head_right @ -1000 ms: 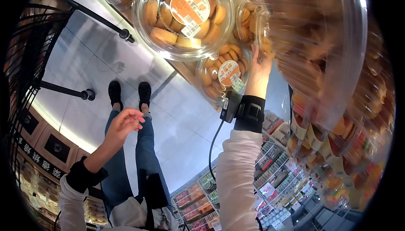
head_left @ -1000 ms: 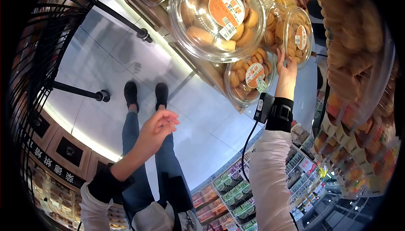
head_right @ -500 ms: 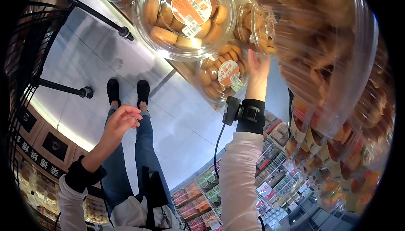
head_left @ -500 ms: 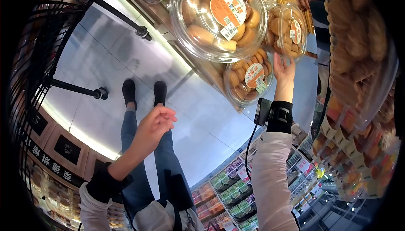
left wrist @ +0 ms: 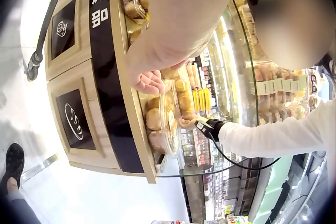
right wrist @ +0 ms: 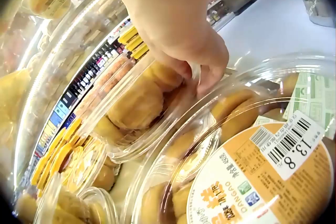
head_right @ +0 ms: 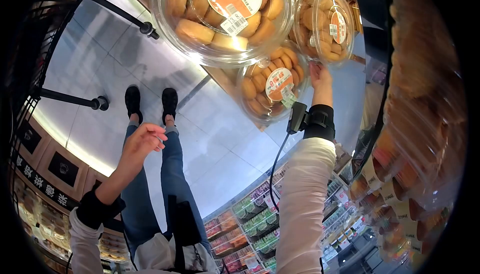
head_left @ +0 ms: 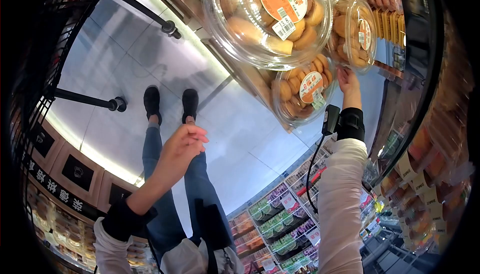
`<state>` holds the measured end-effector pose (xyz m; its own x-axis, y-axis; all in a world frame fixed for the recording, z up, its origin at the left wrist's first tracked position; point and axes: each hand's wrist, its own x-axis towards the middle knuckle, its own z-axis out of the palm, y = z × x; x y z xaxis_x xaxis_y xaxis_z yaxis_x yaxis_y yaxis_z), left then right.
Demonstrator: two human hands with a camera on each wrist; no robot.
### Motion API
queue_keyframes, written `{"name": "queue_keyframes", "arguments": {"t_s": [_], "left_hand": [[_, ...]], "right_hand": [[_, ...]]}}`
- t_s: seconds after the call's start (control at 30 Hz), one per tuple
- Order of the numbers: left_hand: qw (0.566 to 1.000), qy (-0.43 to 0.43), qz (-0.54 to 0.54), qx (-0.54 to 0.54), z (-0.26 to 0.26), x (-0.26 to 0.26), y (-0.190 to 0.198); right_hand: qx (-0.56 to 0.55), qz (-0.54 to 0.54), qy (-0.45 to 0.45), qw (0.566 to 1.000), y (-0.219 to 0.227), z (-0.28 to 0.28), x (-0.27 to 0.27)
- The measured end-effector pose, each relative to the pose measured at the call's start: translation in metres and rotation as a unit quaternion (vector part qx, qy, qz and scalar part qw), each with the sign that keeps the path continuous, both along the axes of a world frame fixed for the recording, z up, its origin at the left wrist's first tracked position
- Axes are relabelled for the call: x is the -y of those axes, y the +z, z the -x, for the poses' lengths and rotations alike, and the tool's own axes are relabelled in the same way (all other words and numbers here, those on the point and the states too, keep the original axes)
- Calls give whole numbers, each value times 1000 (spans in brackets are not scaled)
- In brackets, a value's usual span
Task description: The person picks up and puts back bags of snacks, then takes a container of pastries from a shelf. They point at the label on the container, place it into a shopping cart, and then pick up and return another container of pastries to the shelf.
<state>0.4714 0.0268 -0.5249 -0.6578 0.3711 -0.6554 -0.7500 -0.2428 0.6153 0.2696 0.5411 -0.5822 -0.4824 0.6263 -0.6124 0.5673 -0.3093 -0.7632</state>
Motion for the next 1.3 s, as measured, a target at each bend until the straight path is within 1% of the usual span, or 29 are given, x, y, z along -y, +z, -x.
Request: {"name": "queue_keyframes", "arguments": {"t_s": [0.03,0.13,0.23,0.37,0.53,0.63,0.73,0.83,0.93,0.97,1.0,1.03,1.1,1.13,1.2,1.27,1.3], "left_hand": [[1000,-1,2,1,0,-1,0],[1000,-6,5,-3,-2,-5,-1],[1000,-5,6,-5,-2,-8,-2],[1000,-9,14,-5,-3,-8,-3],[1000,-8,19,5,-4,-9,-8],[1000,-8,26,11,-5,-8,-12],[1000,-2,18,12,-8,-9,-14],[1000,-1,14,7,-7,-6,-9],[1000,3,8,5,-4,-1,-5],[1000,6,7,4,-3,2,-4],[1000,9,6,6,-2,4,-2],[1000,10,5,8,-1,5,0],[1000,12,0,7,-1,9,4],[1000,13,-3,4,0,11,5],[1000,13,-7,1,1,16,9],[1000,16,-6,6,1,21,13],[1000,18,-6,7,2,23,14]], "right_hand": [[11,-15,18,1000,-2,-1,-5],[-27,-41,-10,999,-12,-2,-14],[-54,-15,-41,998,-20,2,-29],[-52,-11,-64,997,-23,12,-49],[-52,-30,-68,996,-31,24,-47],[-81,-51,-68,993,-29,31,-48],[-111,-49,-15,993,-28,25,-42],[-105,-53,-29,993,-26,24,-38],[-144,-39,-77,986,-27,13,-35],[-163,-75,-176,968,-24,11,-29],[-181,-107,-274,939,-16,6,-11],[-197,-148,-275,929,1,-1,17],[-268,-265,-172,910,25,-3,69],[-300,-323,-120,889,36,-4,94],[-356,-431,-16,829,57,0,145],[-378,-320,130,859,82,16,200],[-350,-229,175,892,86,28,209]]}}
